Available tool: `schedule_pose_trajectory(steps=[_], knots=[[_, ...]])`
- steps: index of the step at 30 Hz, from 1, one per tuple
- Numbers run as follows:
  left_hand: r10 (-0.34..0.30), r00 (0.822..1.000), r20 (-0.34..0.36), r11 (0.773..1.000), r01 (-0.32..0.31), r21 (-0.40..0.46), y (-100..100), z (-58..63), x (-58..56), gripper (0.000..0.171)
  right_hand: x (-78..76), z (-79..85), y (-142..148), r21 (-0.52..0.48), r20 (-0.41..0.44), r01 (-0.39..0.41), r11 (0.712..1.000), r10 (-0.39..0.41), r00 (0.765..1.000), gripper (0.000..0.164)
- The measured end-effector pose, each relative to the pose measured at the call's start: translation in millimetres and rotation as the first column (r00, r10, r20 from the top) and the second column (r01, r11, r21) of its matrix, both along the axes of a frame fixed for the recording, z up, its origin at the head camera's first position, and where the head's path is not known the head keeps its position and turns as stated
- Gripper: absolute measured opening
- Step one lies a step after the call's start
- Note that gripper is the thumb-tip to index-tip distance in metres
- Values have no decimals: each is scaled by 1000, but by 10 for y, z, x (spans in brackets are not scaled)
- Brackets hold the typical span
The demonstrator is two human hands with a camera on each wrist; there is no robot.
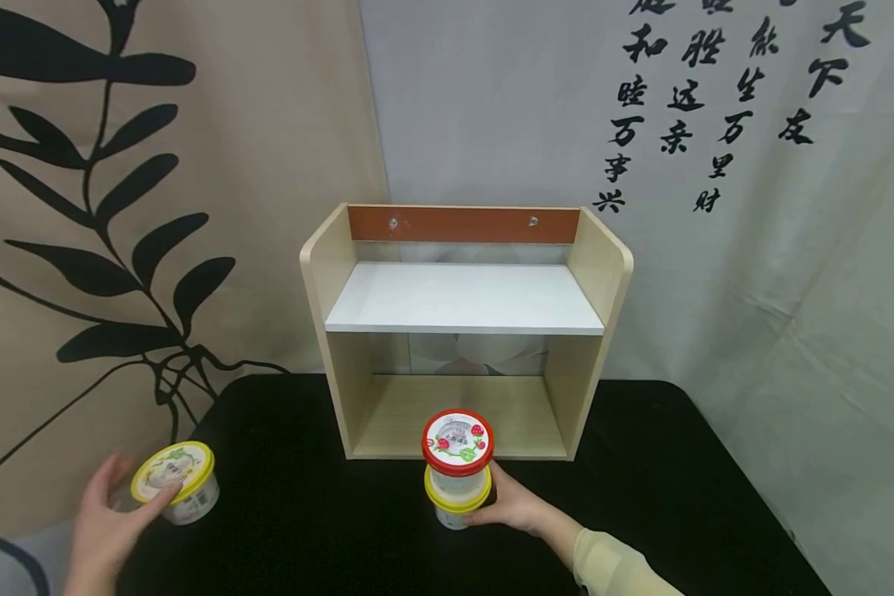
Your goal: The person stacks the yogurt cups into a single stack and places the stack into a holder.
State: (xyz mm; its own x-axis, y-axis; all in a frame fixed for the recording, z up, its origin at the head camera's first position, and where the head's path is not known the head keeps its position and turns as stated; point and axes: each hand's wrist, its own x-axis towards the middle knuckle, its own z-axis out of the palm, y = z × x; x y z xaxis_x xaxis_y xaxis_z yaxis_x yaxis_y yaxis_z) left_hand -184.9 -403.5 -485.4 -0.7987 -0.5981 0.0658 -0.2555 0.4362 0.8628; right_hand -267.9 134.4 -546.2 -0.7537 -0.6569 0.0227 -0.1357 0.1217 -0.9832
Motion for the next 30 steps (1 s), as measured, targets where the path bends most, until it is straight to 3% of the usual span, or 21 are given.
schedule_pose_trajectory(steps=[8, 17, 24, 30], knots=[[-8, 1000, 10, 996, 7, 87, -29, -151, 0, 111, 2, 15, 0, -6, 2, -6, 1000, 6, 1000, 81], [38, 999, 2, 985, -38, 169, 2, -325, -40, 110, 19, 27, -8, 4, 6, 1, 1000, -1, 1000, 82], [-10, 1000, 29, 986, 5, 165, -12, -402, -69, 114, 28, 27, -6, 14, 12, 12, 1000, -12, 1000, 83], [-28, 1000, 2, 983, 27, 184, 0, -438, -106, 117, 31, 31, 1, 13, 13, 13, 1000, -13, 1000, 82]])
